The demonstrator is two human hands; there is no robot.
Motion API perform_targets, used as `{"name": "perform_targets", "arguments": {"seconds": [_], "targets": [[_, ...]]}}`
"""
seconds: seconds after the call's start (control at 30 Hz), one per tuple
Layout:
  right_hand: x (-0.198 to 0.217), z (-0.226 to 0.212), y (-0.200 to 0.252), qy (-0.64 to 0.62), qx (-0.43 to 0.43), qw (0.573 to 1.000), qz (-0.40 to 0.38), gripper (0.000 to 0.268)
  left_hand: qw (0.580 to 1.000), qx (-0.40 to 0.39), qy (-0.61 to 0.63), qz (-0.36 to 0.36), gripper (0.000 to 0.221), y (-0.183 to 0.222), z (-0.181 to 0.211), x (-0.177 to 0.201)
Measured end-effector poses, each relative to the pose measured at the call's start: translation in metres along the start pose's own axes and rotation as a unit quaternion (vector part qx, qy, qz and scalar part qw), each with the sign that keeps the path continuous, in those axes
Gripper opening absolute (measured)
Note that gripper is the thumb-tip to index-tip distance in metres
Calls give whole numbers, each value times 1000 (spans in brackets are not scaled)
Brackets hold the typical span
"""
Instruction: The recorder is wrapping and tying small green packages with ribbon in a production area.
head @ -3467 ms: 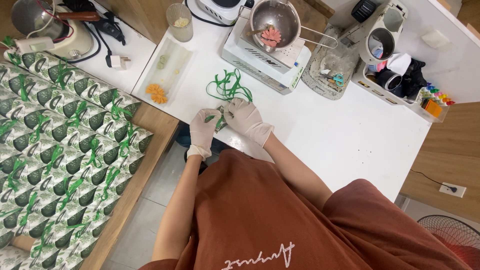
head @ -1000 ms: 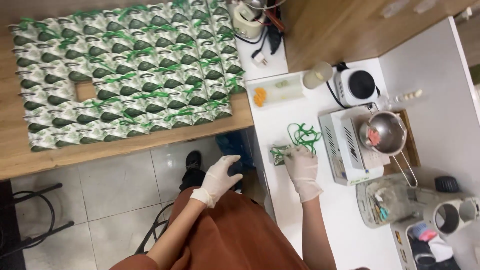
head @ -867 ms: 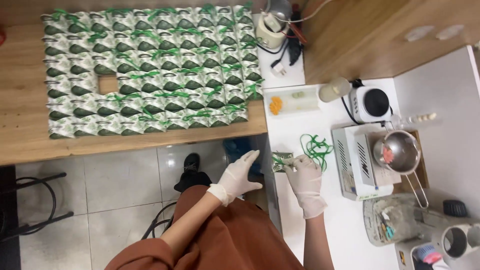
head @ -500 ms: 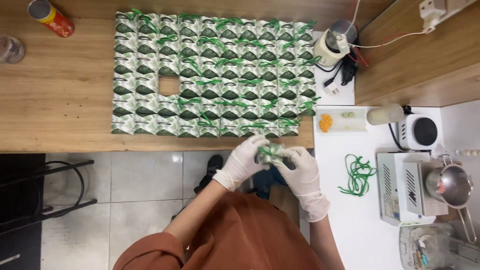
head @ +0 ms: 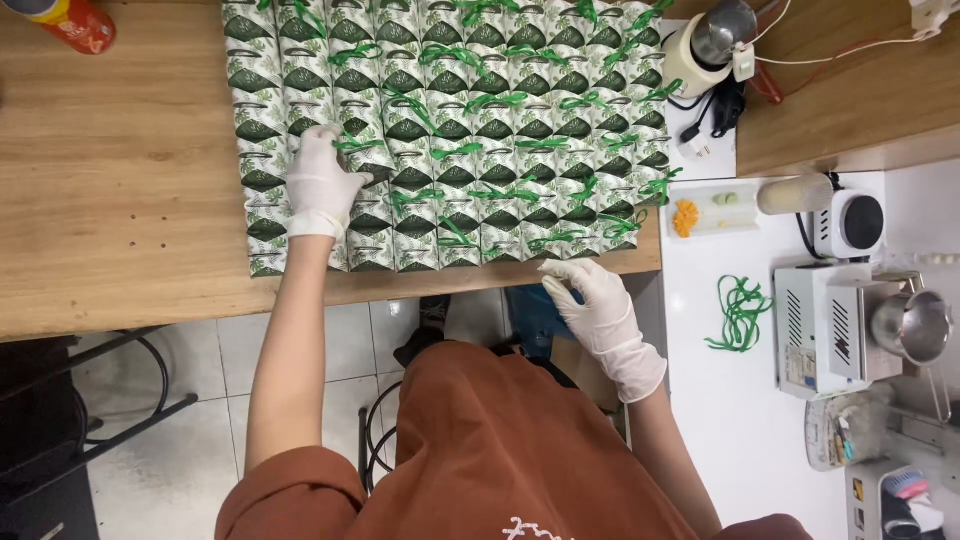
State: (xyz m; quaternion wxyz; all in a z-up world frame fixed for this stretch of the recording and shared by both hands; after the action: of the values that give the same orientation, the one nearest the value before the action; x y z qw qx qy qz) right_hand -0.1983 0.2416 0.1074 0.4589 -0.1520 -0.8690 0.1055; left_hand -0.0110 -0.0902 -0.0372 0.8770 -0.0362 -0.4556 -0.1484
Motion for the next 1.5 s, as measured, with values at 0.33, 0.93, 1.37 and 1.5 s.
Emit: {"name": "perform_targets", "arguments": {"seconds": [0.33, 0.93, 1.37, 1.5], "targets": [[3, 21, 22, 24, -95, 995, 2, 18, 995, 24, -45, -89, 76, -31, -23, -31], [8, 17, 48, 32, -234, 971, 32, 18, 983, -70, -141, 96, 29, -87, -35, 1], [28, 31, 89, 38, -318, 944, 82, 17, 944, -151, -229, 185, 4, -74, -4, 49], [24, 39, 102, 55, -330, 937, 103, 18, 941, -204, -149, 227, 11, -16, 59, 101]]}}
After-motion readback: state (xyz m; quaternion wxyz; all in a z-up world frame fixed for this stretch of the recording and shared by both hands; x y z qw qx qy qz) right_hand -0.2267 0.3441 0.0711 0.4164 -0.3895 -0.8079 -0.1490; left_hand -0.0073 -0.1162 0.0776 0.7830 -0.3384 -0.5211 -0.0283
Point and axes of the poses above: each hand's wrist, its own y-axis away from the middle knuckle, its own x-axis out of the back of the hand, z = x × y, the point moved 4 cm from there along -y, towards the middle knuckle, and after that the axes turned 15 degrees about x, right-handed, at the moved point
